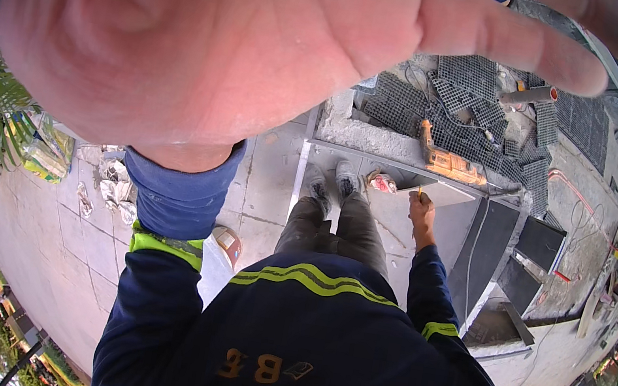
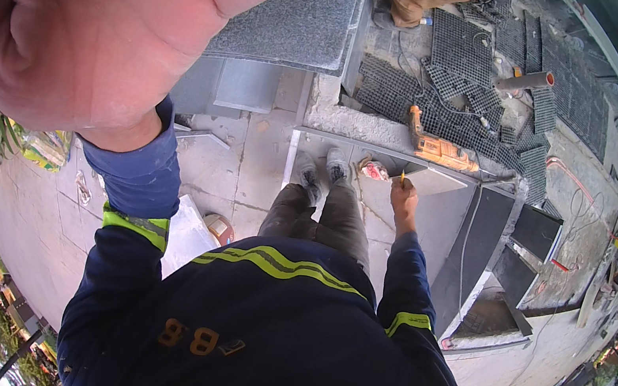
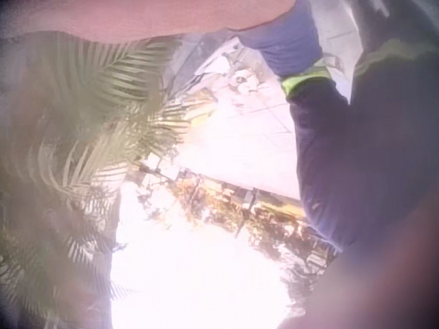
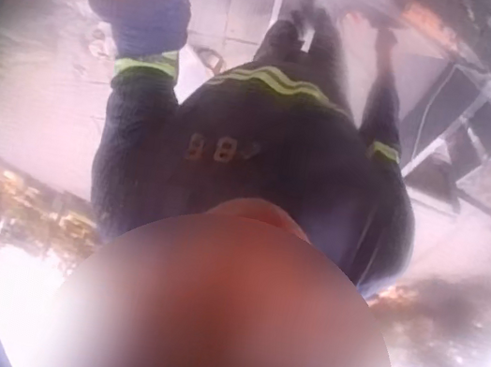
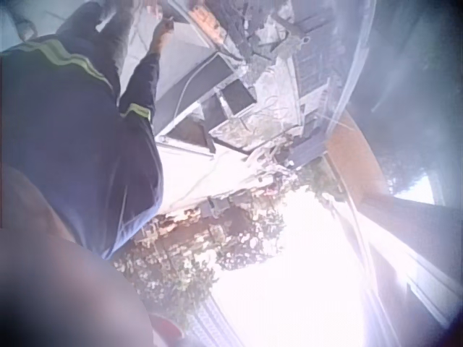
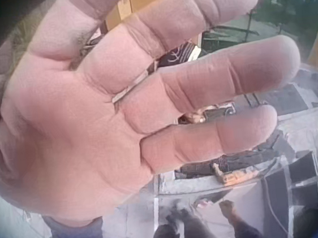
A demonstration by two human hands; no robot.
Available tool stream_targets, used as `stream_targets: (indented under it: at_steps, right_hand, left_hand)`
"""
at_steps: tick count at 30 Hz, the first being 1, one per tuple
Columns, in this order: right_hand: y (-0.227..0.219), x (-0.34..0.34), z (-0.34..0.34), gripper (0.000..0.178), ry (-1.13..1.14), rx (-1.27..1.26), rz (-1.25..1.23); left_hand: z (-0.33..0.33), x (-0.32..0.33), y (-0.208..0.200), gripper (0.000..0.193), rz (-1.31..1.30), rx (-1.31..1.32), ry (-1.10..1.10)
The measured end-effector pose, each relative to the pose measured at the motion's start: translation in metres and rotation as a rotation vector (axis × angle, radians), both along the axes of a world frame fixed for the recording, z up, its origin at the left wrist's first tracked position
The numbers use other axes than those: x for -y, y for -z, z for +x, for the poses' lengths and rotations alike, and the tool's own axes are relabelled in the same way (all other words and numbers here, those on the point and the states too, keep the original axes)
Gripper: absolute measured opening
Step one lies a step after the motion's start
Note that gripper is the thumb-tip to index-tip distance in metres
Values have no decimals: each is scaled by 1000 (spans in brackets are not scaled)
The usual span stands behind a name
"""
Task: The person applies mortar to a metal mesh surface using a trowel and positions a large stone tile into place. They then use a metal straightedge and pencil to mark alignment lines on the tile and surrounding area. The person continues to adjust the tile and measure the installation area.
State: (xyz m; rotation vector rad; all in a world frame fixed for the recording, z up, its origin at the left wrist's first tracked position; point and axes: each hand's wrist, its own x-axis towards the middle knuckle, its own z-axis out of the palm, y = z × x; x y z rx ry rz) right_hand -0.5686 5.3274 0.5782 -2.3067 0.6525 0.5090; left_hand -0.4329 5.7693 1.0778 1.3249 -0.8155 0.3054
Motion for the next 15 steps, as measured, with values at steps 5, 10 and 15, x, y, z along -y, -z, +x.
stream_targets:
  at_steps: [5, 10, 15]
  right_hand:
    - [19, -1, 0, 37, -79, -13, -26]
    - [22, 19, -29, 42, -111, -100, -83]
    - [13, 38, -33, 40, -42, -114, -98]
  left_hand:
    - [-10, -18, -36, 56, 96, 23, 69]
    - [0, -6, -33, 55, 93, -2, 157]
    - [32, 22, -10, 53, 24, -12, 259]
